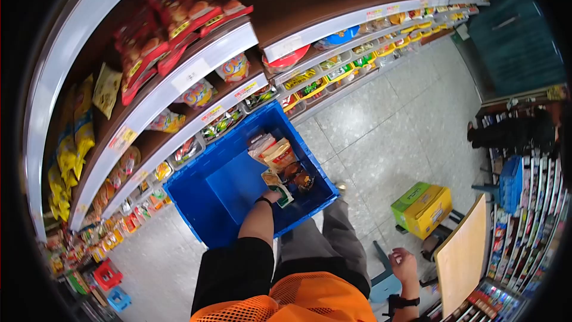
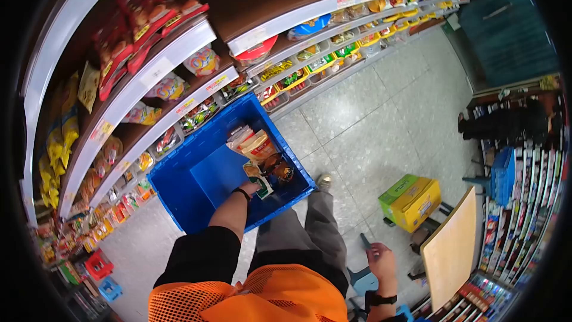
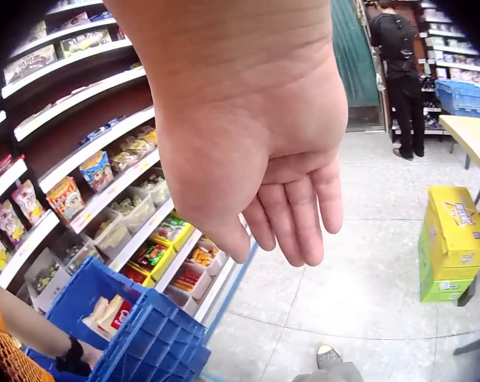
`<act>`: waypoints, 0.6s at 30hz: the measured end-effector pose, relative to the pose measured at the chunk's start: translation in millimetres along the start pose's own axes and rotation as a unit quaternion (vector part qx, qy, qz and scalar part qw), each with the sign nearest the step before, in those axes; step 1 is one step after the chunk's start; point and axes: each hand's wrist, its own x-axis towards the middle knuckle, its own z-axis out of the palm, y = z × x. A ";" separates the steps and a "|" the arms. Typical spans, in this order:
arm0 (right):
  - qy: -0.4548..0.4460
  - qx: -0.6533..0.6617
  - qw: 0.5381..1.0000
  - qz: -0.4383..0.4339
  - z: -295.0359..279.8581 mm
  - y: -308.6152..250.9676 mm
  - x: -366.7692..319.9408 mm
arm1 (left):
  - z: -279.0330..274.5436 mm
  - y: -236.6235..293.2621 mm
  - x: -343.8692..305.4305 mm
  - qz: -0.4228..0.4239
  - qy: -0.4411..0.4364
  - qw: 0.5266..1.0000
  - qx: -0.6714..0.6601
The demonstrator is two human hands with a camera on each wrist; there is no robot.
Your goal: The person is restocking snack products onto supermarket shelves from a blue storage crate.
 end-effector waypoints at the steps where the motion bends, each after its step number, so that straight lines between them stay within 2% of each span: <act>1: -0.006 0.005 1.000 -0.009 -8.2 -8.6 13.2 | 4.7 -5.7 5.6 -0.033 0.002 0.999 -0.002; 3: -0.010 -0.011 0.998 -0.053 -11.1 -6.8 45.3 | 8.5 -10.6 1.4 -0.074 0.012 0.997 -0.021; 5: -0.015 -0.037 0.988 -0.147 -12.3 -7.9 79.8 | 5.3 2.1 -19.3 -0.074 0.001 0.993 -0.090; 6: -0.040 -0.032 0.985 -0.163 -8.7 -3.5 101.7 | 0.4 16.6 -34.2 -0.060 -0.002 0.993 -0.100; 7: -0.061 -0.045 0.985 -0.157 -7.7 -6.7 118.8 | 0.9 11.8 -21.4 -0.067 -0.001 0.991 -0.117; 9: -0.077 -0.107 0.969 -0.209 -7.6 -13.3 143.1 | -5.1 24.4 -27.3 -0.085 -0.007 0.992 -0.098; 10: -0.086 -0.107 0.969 -0.206 -2.9 -14.8 149.0 | -4.6 30.4 -30.6 -0.093 -0.010 0.991 -0.099; 12: -0.098 0.019 0.975 -0.199 -1.9 -21.0 165.5 | 3.6 44.0 -24.3 -0.141 0.073 0.987 -0.001; 13: -0.101 0.015 0.975 -0.197 -6.4 -23.9 167.8 | 3.9 35.1 -6.7 -0.095 0.004 0.995 0.023; 15: -0.084 0.010 0.976 -0.202 -12.8 -27.7 173.0 | 23.3 29.4 13.0 -0.119 0.067 0.988 0.075; 16: -0.074 -0.005 0.982 -0.176 -10.7 -9.2 174.6 | 29.6 31.7 23.0 -0.152 0.051 0.983 0.089; 17: -0.081 -0.008 0.982 -0.169 -12.9 1.1 173.9 | 32.5 31.5 31.2 -0.156 0.042 0.983 0.089; 18: -0.073 -0.025 0.985 -0.156 -15.5 8.4 172.1 | 31.0 33.4 30.8 -0.198 0.043 0.979 0.002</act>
